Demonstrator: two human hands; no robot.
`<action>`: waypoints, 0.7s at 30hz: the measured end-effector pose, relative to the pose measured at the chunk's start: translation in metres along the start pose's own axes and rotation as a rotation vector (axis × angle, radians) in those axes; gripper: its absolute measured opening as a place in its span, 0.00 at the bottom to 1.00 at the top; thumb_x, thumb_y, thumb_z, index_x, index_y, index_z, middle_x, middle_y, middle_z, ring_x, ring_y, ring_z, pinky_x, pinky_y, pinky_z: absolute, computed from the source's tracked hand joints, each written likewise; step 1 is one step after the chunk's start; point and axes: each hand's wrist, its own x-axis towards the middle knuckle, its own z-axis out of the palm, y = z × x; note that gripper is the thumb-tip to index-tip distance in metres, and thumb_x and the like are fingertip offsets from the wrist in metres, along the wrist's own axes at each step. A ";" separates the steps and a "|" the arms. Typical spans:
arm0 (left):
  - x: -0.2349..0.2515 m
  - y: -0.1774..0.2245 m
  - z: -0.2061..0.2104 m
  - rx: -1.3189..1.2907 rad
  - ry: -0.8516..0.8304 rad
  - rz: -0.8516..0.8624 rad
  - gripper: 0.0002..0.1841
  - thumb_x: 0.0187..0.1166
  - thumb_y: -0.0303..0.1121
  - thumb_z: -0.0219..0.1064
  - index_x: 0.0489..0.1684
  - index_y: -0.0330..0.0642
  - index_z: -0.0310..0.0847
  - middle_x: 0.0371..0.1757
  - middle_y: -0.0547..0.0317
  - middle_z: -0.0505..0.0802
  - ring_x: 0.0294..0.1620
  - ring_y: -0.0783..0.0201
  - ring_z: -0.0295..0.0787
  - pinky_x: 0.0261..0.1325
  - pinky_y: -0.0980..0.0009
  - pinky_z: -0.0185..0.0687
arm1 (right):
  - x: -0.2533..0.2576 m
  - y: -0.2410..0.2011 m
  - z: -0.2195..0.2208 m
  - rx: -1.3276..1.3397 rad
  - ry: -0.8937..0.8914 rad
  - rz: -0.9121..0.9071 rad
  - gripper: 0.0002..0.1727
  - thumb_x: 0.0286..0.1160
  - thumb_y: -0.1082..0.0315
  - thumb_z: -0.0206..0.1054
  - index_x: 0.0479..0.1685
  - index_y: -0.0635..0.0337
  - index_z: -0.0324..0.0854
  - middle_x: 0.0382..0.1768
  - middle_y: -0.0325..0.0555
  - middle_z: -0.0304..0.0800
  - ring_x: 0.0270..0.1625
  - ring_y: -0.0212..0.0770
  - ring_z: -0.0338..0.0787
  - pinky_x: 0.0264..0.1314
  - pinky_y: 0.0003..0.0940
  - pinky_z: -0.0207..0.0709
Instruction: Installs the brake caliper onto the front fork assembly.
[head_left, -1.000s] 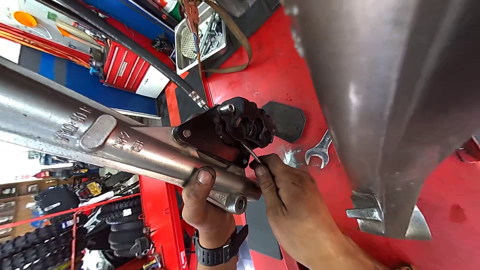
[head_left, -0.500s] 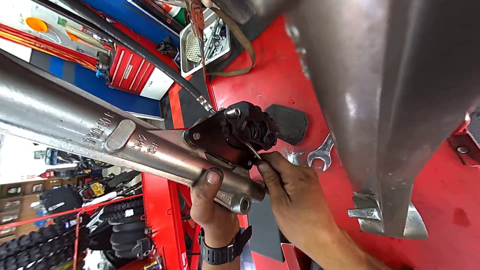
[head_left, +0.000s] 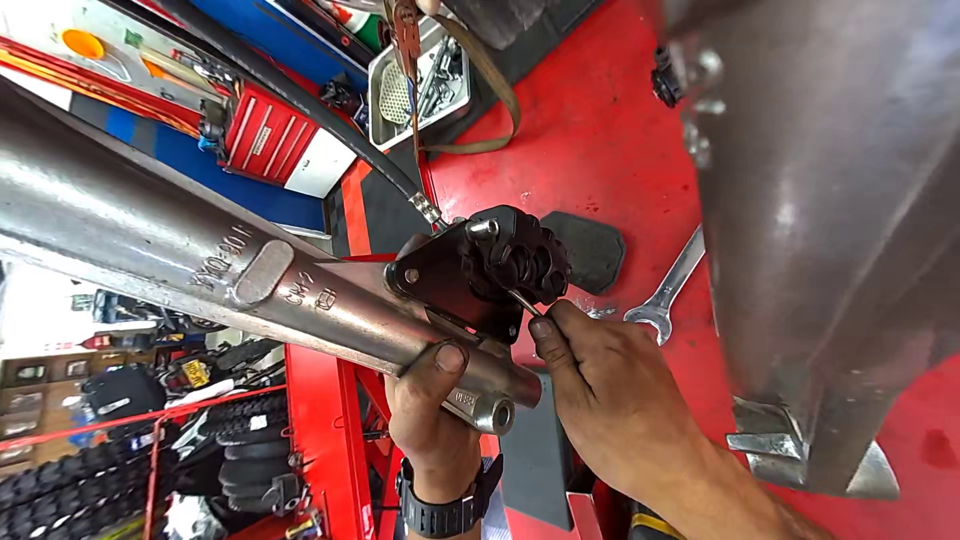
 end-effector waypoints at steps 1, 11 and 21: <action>0.000 0.000 0.000 0.005 0.007 -0.005 0.10 0.71 0.36 0.74 0.47 0.48 0.89 0.40 0.61 0.96 0.42 0.71 0.95 0.46 0.71 0.93 | 0.002 -0.002 0.003 0.020 0.015 0.016 0.17 0.90 0.56 0.53 0.30 0.47 0.78 0.15 0.27 0.69 0.17 0.22 0.70 0.18 0.20 0.59; 0.004 0.032 0.024 0.622 0.201 -0.146 0.17 0.67 0.34 0.79 0.53 0.42 0.84 0.38 0.56 0.94 0.38 0.62 0.95 0.40 0.63 0.95 | 0.017 -0.008 0.016 0.178 -0.082 0.126 0.18 0.91 0.52 0.50 0.33 0.43 0.78 0.15 0.26 0.75 0.18 0.24 0.79 0.19 0.24 0.72; 0.007 0.037 0.023 0.880 0.160 -0.032 0.12 0.66 0.35 0.81 0.42 0.43 0.87 0.30 0.60 0.94 0.30 0.62 0.94 0.30 0.64 0.95 | -0.014 0.082 0.039 -0.111 -0.123 -0.150 0.17 0.92 0.46 0.50 0.43 0.43 0.77 0.21 0.28 0.72 0.22 0.27 0.76 0.20 0.28 0.70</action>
